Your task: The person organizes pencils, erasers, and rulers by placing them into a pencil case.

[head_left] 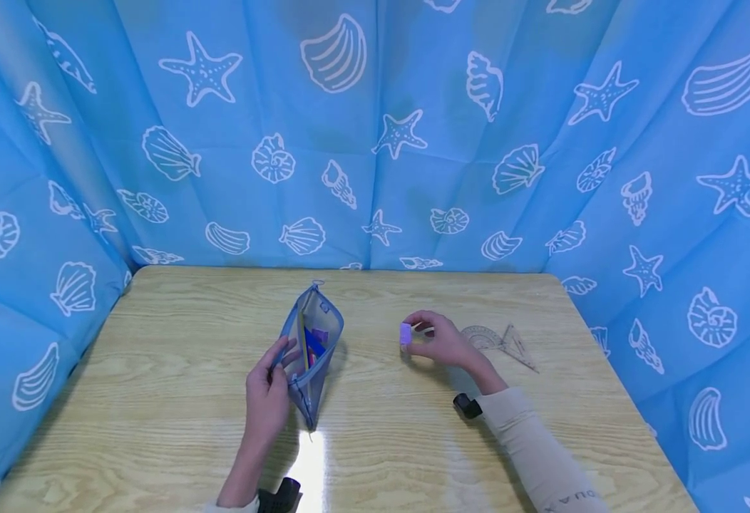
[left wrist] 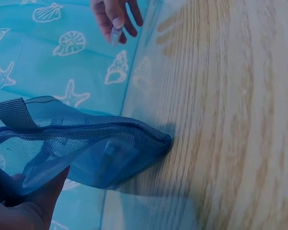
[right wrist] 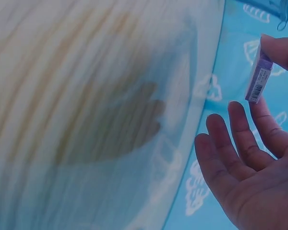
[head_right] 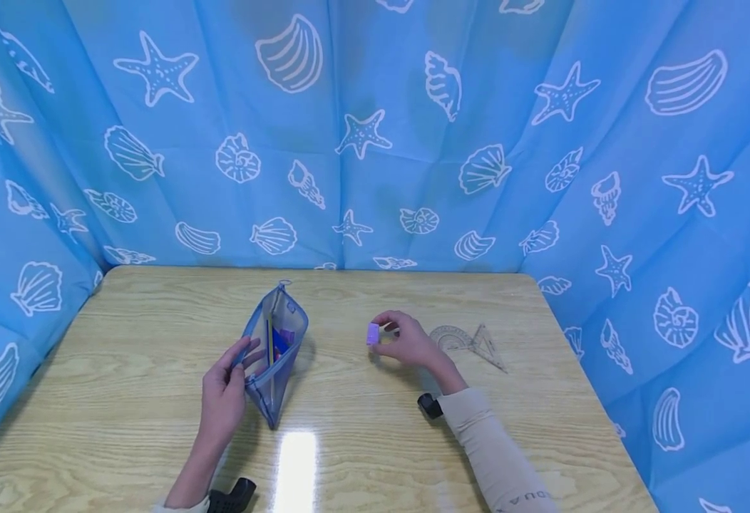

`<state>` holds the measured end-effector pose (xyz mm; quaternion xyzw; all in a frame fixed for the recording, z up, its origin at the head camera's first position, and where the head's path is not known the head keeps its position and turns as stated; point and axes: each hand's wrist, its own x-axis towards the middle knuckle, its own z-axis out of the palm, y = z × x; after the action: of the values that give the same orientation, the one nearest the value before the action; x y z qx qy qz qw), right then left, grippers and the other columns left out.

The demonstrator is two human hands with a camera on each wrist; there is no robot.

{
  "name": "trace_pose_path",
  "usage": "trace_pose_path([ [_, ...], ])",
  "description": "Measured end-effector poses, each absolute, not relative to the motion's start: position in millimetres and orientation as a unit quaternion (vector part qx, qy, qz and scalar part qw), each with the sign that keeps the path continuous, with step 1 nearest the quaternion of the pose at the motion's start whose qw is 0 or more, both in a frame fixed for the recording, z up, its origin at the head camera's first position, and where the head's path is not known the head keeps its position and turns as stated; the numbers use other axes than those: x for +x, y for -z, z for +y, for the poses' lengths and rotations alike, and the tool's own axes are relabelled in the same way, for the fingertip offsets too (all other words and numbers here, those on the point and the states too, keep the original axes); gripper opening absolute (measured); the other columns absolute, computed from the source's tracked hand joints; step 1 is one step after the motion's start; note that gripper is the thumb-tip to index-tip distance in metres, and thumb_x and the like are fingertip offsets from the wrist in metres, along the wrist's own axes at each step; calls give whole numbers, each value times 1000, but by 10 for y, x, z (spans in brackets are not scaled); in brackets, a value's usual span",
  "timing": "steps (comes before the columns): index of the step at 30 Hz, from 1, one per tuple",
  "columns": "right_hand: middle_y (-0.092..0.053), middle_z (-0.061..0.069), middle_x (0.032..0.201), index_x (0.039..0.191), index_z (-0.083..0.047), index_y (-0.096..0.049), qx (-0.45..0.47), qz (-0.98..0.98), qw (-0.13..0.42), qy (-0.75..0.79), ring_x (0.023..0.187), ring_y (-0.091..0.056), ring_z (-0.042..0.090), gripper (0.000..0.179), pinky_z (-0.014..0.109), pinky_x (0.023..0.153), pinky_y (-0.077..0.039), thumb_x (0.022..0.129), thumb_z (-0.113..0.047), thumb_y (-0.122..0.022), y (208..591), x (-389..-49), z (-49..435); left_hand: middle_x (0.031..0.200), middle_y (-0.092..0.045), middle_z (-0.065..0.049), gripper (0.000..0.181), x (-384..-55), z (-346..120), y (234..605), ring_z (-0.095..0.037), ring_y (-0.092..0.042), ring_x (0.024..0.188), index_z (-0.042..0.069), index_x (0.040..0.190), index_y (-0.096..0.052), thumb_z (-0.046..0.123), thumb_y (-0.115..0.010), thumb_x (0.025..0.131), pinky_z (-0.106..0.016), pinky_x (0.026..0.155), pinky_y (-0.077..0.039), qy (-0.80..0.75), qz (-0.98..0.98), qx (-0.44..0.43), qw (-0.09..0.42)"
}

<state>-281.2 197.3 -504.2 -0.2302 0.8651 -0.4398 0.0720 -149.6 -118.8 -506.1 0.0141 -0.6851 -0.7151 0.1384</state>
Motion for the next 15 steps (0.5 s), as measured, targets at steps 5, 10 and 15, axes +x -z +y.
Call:
trace_pose_path([
  [5, -65, 15, 120, 123, -1, -64, -248, 859, 82, 440, 114, -60, 36, 43, 53, 102, -55, 85, -14, -81, 4991, -2785, 1825, 147, -53, -23, 50, -1495, -1194, 5054, -40, -56, 131, -8, 150, -40, -10, -28, 101, -38, 102, -57, 720, -681, 11, 134],
  [10, -65, 9, 122, 123, -7, -65, -260, 862, 84, 428, 115, -59, 31, 42, 50, 102, -54, 86, -18, -81, 4899, -2751, 1667, 147, -52, -26, 49, -1493, -1198, 5047, -43, -55, 131, -10, 149, -39, -11, -29, 102, -40, 103, -55, 719, -681, 2, 135],
  [15, -65, 6, 123, 124, -10, -65, -271, 861, 87, 422, 115, -59, 29, 42, 49, 101, -53, 86, -17, -81, 4817, -2731, 1531, 147, -51, -27, 48, -1476, -1204, 5026, -45, -55, 131, -10, 149, -39, -10, -29, 103, -40, 104, -55, 713, -687, 0, 139],
])
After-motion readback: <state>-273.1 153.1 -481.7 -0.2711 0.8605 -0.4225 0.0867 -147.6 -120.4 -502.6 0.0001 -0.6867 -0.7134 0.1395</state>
